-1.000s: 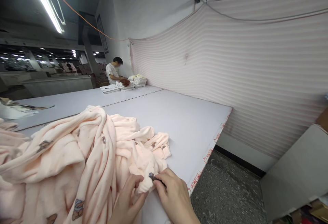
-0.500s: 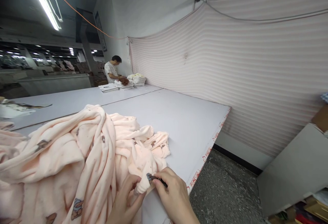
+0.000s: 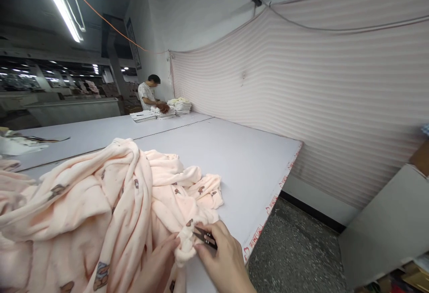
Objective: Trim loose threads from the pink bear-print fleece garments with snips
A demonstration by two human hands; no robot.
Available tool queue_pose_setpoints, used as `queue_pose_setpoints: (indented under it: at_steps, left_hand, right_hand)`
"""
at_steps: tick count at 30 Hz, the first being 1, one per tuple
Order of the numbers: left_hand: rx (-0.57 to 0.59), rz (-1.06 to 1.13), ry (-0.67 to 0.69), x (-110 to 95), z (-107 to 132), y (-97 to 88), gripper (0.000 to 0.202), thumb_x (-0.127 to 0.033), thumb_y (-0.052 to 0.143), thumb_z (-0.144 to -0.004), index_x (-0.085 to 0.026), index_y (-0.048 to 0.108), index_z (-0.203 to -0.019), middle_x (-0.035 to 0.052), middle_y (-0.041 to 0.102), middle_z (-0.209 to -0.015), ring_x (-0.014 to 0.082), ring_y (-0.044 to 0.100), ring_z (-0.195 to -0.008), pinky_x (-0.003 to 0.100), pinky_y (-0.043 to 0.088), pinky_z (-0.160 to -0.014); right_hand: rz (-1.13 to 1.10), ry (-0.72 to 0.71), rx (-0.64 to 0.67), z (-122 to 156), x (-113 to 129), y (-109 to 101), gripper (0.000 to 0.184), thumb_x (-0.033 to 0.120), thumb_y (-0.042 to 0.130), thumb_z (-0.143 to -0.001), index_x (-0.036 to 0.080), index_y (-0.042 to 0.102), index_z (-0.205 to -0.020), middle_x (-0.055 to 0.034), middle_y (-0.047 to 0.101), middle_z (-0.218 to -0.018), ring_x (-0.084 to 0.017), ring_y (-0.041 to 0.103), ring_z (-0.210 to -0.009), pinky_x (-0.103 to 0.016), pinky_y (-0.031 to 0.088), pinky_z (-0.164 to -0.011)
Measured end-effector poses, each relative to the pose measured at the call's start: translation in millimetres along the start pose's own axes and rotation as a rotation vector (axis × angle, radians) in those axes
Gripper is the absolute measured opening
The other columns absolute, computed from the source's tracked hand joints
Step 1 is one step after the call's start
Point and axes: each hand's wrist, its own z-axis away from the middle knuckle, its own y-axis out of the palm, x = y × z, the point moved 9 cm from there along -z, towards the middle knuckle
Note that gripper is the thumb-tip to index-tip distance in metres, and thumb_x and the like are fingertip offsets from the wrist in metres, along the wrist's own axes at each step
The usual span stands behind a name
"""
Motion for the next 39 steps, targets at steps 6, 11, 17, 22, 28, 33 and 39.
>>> queue_pose_setpoints:
  at_steps: [6,11,17,22,28,33,39]
  left_hand:
    - [0.154,0.206,0.004,-6,-1,14.3,0.033,-0.025,0.05,-0.082,-0.015,0.066,-0.109,0.0097,0.07,-0.107,0.0255,0.059,-0.108,0.042,0.042,-0.097]
    - [0.169,0.179,-0.025,-4,-2,16.1,0.036,-0.028,0.049,-0.083,-0.014,0.064,-0.112,0.0114,0.07,-0.107,0.0267,0.06,-0.106,0.044,0.041,-0.098]
    - [0.149,0.049,-0.016,-6,-2,14.8,0.033,-0.035,0.049,-0.082,-0.014,0.066,-0.101,0.0106,0.07,-0.099,0.0263,0.062,-0.097,0.041,0.045,-0.089]
    - [-0.09,-0.637,0.254,-58,6,-14.7,0.025,-0.042,0.058,-0.077,-0.019,0.061,-0.069,0.0097,0.063,-0.097,0.0284,0.057,-0.099,0.041,0.042,-0.089]
    - [0.083,-1.005,0.24,-67,0,-2.0,0.008,-0.021,0.052,-0.074,-0.023,0.057,-0.068,0.0029,0.067,-0.085,0.0219,0.062,-0.083,0.031,0.044,-0.075]
    - [0.069,-1.119,0.085,-24,-32,-3.7,0.046,-0.037,0.062,-0.071,-0.025,0.059,-0.116,0.0019,0.071,-0.083,0.0251,0.064,-0.078,0.029,0.04,-0.068]
    - [0.003,-1.086,0.106,1,-51,-11.8,0.022,-0.013,0.052,-0.064,-0.023,0.06,-0.082,-0.0039,0.062,-0.064,0.0183,0.057,-0.062,0.024,0.031,-0.057]
  right_hand:
    - [0.028,-0.039,0.033,3,10,0,0.023,0.029,0.05,-0.089,0.032,0.066,-0.105,0.0007,0.065,-0.093,-0.016,0.064,-0.082,-0.022,0.047,-0.069]
    - [0.017,-0.027,0.063,3,10,0,0.023,0.029,0.056,-0.086,0.032,0.067,-0.106,0.0011,0.065,-0.094,-0.016,0.065,-0.083,-0.021,0.046,-0.07]
    - [-0.133,-0.028,0.022,0,5,4,0.021,0.03,0.053,-0.089,0.031,0.071,-0.1,0.0001,0.066,-0.092,-0.016,0.064,-0.084,-0.022,0.046,-0.073]
    - [-0.309,0.115,-0.107,-14,-54,6,0.022,0.039,0.055,-0.084,0.022,0.066,-0.092,-0.003,0.065,-0.092,-0.019,0.06,-0.091,-0.026,0.045,-0.081]
    - [-0.321,0.301,-0.165,-36,-126,30,0.011,0.027,0.06,-0.068,0.021,0.064,-0.077,0.0008,0.062,-0.073,-0.021,0.06,-0.077,-0.032,0.044,-0.075]
    - [-0.55,0.301,-0.1,-28,-120,65,0.026,0.039,0.054,-0.075,0.018,0.062,-0.087,-0.0008,0.066,-0.073,-0.019,0.064,-0.075,-0.029,0.049,-0.07]
    - [-0.599,0.362,-0.177,-14,-123,62,0.037,0.041,0.058,-0.074,0.016,0.06,-0.102,-0.0067,0.068,-0.091,-0.023,0.062,-0.09,-0.035,0.047,-0.084]
